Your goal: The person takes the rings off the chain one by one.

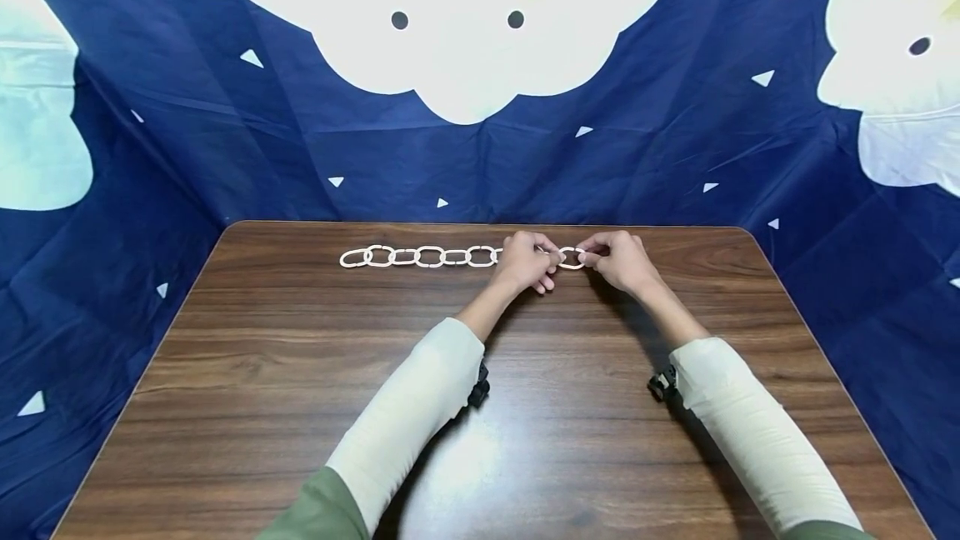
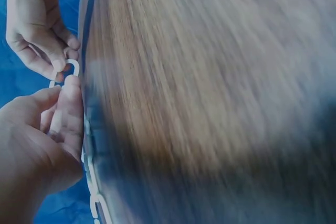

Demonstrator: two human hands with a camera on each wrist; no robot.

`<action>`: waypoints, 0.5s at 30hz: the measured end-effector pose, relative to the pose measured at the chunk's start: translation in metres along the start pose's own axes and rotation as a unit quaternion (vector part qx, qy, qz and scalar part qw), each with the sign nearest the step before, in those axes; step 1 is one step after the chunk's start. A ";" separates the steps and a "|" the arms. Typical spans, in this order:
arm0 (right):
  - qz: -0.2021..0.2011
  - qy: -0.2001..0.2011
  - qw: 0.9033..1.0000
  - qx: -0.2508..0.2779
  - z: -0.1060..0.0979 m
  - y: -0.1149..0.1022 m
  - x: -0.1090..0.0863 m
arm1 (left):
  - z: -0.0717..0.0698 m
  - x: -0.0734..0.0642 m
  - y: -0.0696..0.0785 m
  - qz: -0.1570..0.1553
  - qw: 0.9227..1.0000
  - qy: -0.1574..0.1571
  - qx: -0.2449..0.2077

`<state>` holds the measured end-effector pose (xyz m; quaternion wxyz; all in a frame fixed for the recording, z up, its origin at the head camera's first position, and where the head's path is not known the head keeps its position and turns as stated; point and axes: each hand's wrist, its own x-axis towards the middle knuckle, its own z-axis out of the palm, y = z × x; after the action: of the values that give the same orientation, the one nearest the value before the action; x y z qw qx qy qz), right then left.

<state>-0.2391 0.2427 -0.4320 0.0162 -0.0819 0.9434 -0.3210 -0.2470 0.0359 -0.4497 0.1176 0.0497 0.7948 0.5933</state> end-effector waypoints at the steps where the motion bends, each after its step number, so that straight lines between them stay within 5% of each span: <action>1: -0.001 0.000 1.000 0.002 0.000 -0.001 0.000 | -0.002 -0.001 0.000 0.002 1.000 -0.002 -0.002; 15: -0.013 -0.004 1.000 0.005 0.005 -0.012 0.002 | -0.020 -0.008 0.001 0.014 1.000 -0.010 0.000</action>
<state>-0.2386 0.2302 -0.4282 0.0160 -0.0953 0.9405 -0.3256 -0.2444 0.0154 -0.4422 0.1170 0.0664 0.7926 0.5947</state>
